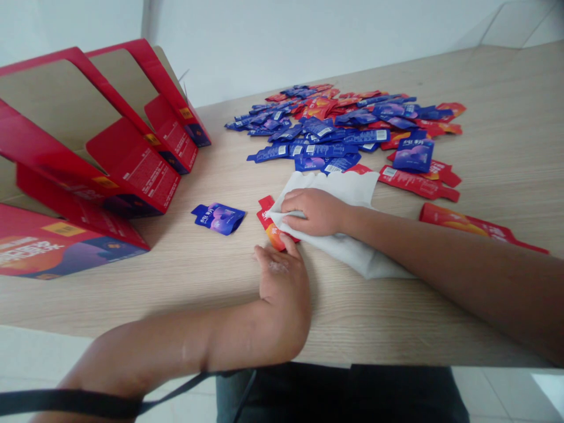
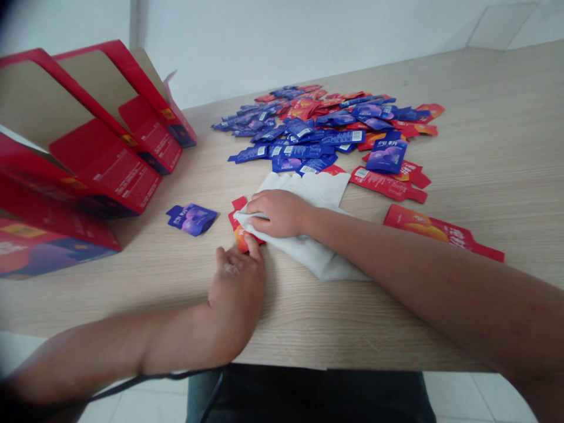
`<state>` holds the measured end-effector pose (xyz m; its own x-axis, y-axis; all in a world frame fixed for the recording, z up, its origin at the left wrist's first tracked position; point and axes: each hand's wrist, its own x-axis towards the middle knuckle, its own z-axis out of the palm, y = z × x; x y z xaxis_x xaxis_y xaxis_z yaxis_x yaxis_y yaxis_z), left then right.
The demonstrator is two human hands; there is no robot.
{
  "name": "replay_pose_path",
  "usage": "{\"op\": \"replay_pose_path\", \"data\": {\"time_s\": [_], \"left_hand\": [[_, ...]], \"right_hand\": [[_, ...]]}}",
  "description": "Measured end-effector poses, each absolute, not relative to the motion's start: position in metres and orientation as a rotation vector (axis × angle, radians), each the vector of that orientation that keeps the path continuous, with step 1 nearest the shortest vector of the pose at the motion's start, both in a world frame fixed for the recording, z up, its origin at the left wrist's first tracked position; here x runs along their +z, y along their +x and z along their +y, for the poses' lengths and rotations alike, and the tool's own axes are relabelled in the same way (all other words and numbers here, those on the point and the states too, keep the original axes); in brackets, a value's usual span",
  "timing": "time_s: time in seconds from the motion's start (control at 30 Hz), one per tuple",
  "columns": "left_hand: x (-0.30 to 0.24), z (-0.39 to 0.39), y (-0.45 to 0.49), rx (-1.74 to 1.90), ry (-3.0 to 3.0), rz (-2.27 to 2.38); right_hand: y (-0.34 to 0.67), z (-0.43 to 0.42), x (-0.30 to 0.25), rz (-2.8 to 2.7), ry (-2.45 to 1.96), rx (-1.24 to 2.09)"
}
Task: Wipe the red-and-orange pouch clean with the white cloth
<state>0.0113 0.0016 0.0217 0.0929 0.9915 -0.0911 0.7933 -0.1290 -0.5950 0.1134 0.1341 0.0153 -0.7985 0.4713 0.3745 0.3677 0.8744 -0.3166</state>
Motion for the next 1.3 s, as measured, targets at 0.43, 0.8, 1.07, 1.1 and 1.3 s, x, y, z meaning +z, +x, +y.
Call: {"op": "replay_pose_path", "data": {"time_s": [0.43, 0.8, 1.07, 1.1, 1.3], "left_hand": [[0.0217, 0.0008, 0.0114, 0.713, -1.984, -1.742], [0.0223, 0.0031, 0.0117, 0.602, -2.023, -1.839], [0.0219, 0.0011, 0.0121, 0.550, -2.007, -1.840], [0.0218, 0.0011, 0.0122, 0.541, -2.003, -1.847], [0.0221, 0.0009, 0.0118, 0.555, -1.990, -1.823]], "right_hand": [[0.1138, 0.1345, 0.0152, -2.601, -0.622, 0.320], [0.1137, 0.1345, 0.0150, -2.596, -0.614, 0.326], [0.1139, 0.1337, 0.0161, -2.598, -0.611, 0.329], [0.1139, 0.1338, 0.0161, -2.598, -0.613, 0.333], [0.1137, 0.1342, 0.0158, -2.599, -0.608, 0.332]]}}
